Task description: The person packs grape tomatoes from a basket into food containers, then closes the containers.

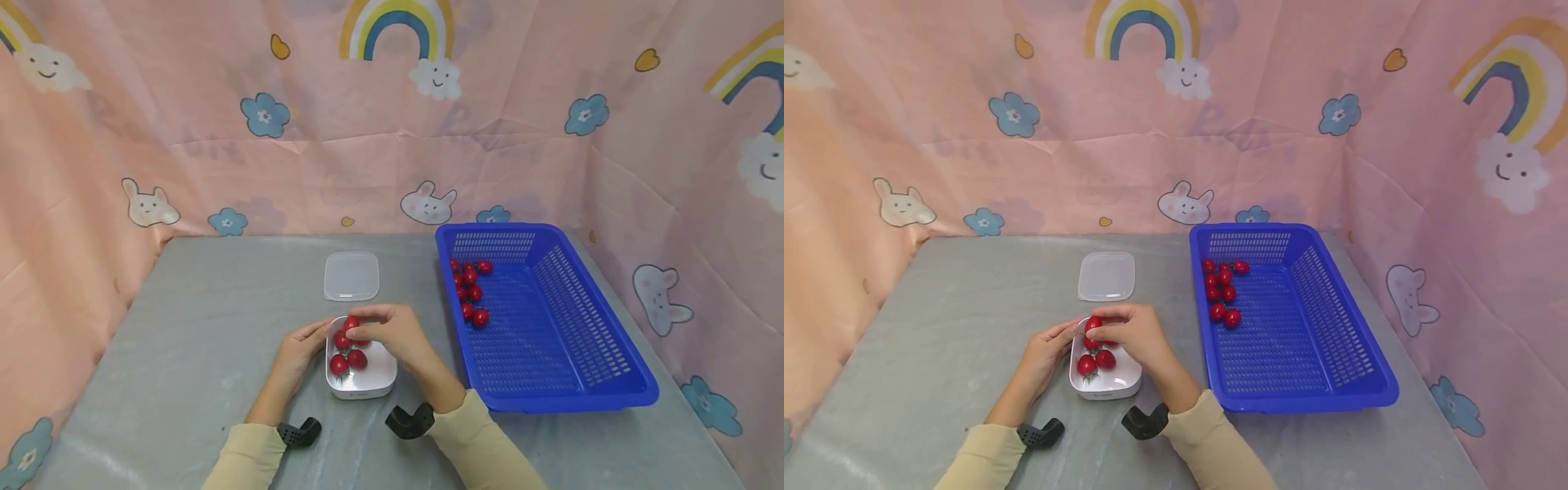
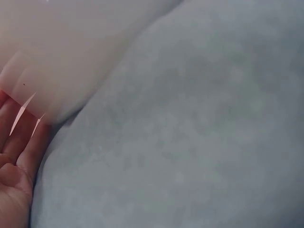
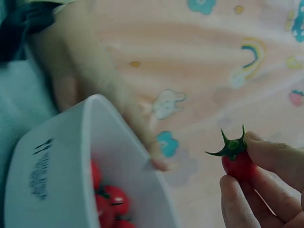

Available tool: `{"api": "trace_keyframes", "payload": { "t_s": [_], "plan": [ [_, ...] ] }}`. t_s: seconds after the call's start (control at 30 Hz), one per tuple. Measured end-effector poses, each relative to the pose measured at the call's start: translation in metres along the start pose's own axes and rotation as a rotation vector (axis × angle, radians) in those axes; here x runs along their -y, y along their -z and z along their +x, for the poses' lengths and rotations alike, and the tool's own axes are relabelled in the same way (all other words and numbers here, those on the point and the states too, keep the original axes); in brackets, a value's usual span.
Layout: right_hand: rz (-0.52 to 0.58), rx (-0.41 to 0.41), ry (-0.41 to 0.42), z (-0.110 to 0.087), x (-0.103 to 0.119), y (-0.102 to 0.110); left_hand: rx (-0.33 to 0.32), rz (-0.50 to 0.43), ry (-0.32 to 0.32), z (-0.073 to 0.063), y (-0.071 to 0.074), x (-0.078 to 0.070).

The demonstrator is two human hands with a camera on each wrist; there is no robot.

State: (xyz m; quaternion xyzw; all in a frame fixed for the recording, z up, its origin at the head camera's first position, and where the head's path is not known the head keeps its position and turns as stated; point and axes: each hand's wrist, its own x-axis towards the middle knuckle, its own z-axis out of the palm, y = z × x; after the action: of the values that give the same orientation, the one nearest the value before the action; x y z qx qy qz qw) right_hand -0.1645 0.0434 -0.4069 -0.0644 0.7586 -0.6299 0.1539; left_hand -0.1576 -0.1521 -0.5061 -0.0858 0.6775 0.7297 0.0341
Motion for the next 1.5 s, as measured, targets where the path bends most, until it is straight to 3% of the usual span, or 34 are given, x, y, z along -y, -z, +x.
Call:
{"api": "trace_keyframes", "payload": {
  "t_s": [0.2, 0.6, 0.73, 0.87, 1.0, 1.23, 1.4, 1.5],
  "plan": [
    [-0.097, 0.009, -0.033, 0.017, -0.023, -0.012, 0.009, -0.027, -0.005, 0.000, -0.001, 0.001],
    [-0.334, -0.032, 0.090, 0.020, -0.038, -0.035, 0.000, -0.023, -0.007, 0.000, -0.001, -0.001],
    [-0.364, -0.036, 0.128, 0.021, -0.041, -0.037, 0.004, -0.054, -0.008, 0.001, -0.002, 0.000],
    [-0.332, -0.063, 0.097, 0.019, -0.038, -0.034, 0.010, -0.045, -0.011, 0.001, -0.001, 0.001],
    [-0.237, -0.110, 0.089, 0.013, -0.019, -0.021, 0.003, -0.028, -0.010, 0.000, 0.000, 0.002],
    [-0.064, -0.225, 0.127, -0.001, 0.035, 0.024, -0.009, -0.031, -0.002, 0.000, -0.001, 0.002],
    [0.013, -0.270, 0.096, -0.008, 0.061, 0.058, -0.004, -0.033, 0.003, 0.001, -0.001, 0.002],
    [0.005, -0.276, 0.089, -0.006, 0.066, 0.078, -0.006, -0.034, 0.000, 0.001, -0.001, 0.002]
  ]
}}
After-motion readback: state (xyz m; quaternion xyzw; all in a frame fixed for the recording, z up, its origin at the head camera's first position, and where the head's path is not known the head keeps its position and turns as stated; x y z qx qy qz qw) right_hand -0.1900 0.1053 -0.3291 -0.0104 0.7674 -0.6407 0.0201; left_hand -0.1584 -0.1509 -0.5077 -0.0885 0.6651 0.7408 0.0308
